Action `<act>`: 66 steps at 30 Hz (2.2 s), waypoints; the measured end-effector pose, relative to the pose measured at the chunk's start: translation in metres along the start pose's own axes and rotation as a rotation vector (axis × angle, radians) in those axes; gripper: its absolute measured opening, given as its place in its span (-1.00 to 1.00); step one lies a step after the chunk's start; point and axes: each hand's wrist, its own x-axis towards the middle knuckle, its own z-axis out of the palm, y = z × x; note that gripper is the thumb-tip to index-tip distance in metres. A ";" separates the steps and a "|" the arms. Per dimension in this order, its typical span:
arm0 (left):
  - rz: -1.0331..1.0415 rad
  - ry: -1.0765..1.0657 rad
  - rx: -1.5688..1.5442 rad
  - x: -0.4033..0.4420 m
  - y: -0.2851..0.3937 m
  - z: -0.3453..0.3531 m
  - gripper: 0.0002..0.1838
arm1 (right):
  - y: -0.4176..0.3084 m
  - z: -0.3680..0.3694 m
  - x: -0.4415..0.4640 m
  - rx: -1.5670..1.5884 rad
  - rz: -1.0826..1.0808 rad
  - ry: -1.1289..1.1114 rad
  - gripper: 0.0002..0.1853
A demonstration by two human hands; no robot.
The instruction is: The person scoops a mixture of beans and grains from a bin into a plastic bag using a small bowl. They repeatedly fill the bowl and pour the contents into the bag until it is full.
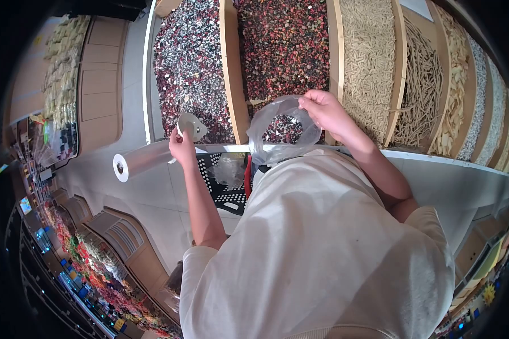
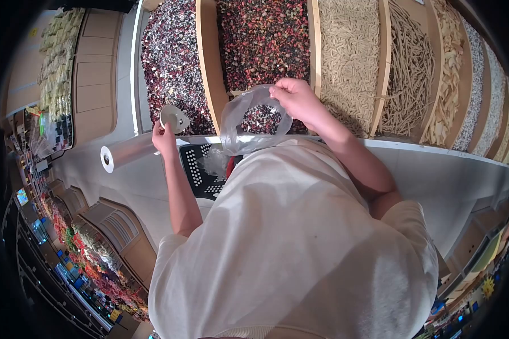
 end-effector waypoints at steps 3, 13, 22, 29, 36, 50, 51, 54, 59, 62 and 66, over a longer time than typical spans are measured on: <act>0.041 -0.047 0.093 -0.004 -0.007 0.003 -0.56 | 0.000 0.000 0.001 -0.003 -0.002 0.002 -0.80; 0.006 -0.165 0.226 -0.007 -0.036 0.031 -0.51 | -0.003 0.002 0.000 -0.012 0.014 0.021 -0.79; -0.045 -0.308 0.436 -0.006 -0.013 0.033 -0.50 | -0.003 0.005 0.001 0.001 0.005 0.012 -0.80; -0.196 -0.447 0.263 0.010 -0.044 0.047 -0.61 | 0.000 0.003 0.002 0.026 0.013 -0.012 -0.81; -0.463 -0.598 -0.011 0.006 -0.026 0.046 -0.69 | 0.003 0.001 0.004 0.029 0.004 -0.019 -0.81; -0.589 -0.552 -0.337 -0.005 -0.026 0.044 -0.68 | 0.003 0.000 0.004 0.002 0.016 -0.004 -0.81; -0.585 -0.531 -0.359 -0.006 -0.030 0.044 -0.68 | 0.004 0.000 0.004 -0.007 0.001 -0.004 -0.82; -0.564 -0.523 -0.425 -0.005 -0.037 0.043 -0.69 | 0.003 0.000 0.003 -0.009 -0.008 0.001 -0.82; -0.598 -0.448 -0.623 -0.013 -0.026 0.037 -0.72 | 0.005 0.002 0.001 0.011 0.004 0.009 -0.82; -0.578 -0.418 -0.667 -0.014 -0.012 0.027 -0.73 | 0.005 0.003 0.000 0.015 0.003 0.012 -0.82; -0.495 -0.409 -0.659 -0.013 0.006 0.013 -0.75 | 0.004 0.005 0.001 0.017 0.010 0.008 -0.82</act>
